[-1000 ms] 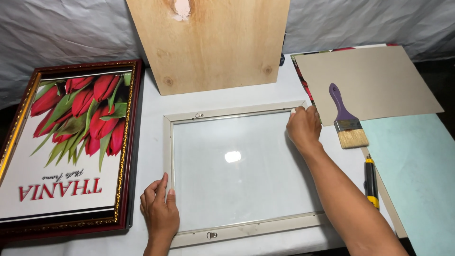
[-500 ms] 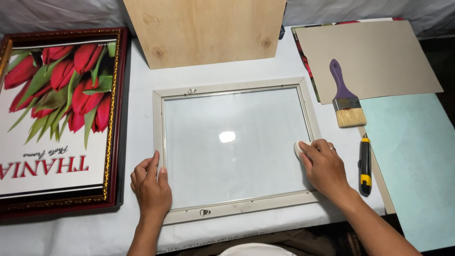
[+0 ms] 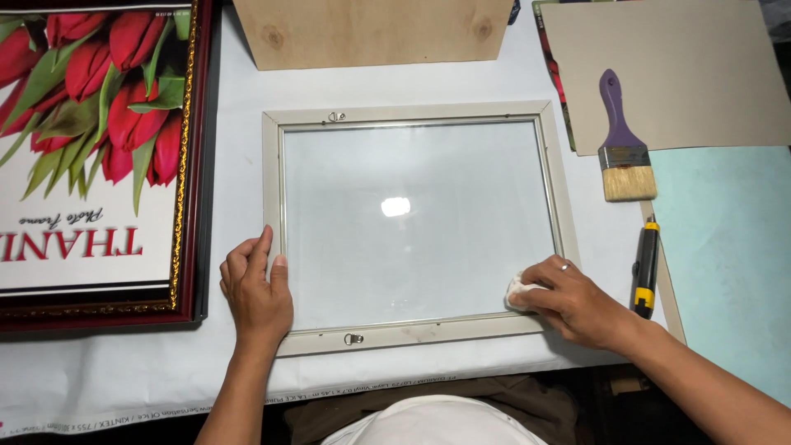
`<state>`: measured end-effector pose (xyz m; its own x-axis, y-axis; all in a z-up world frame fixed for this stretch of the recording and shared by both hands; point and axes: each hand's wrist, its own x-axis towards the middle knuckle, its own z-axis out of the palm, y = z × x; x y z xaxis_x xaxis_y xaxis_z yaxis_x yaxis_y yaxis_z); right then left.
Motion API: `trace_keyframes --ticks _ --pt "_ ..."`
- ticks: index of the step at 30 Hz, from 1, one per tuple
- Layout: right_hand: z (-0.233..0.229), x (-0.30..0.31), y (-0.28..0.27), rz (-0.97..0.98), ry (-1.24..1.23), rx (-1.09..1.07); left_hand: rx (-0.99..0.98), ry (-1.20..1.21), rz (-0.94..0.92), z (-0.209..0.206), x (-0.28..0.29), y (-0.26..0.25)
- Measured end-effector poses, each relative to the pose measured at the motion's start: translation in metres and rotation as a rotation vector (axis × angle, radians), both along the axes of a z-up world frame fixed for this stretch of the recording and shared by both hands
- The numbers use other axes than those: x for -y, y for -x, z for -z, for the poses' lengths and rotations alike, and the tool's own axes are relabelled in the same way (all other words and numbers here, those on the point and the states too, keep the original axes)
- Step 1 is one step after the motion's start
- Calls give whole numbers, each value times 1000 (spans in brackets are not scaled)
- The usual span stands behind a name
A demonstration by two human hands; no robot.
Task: Cleaning the glass and frame of a picture frame using a brush and a rag.
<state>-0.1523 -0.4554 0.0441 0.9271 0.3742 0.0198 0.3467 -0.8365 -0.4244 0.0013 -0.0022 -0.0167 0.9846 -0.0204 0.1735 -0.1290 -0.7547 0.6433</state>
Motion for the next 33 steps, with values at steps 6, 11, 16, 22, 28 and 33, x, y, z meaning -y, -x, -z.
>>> trace_keyframes --ticks 6,11,16,22,28,33 --pt "10 -74 -38 -219 -90 113 38 154 -1 -17 1 4" --pt "6 -164 -75 -353 -179 172 92 195 -9 -16 0 3" --pt "15 -243 -102 -410 -232 191 127 244 -10 -18 -3 3" --pt "27 -283 -120 -408 -237 226 114 412 -25 -21 -3 6" --pt "16 -249 -209 -150 -467 210 148 290 -32 -13 -6 2" --pt "36 -237 -302 176 -152 302 106 188 -37 -9 -5 0"
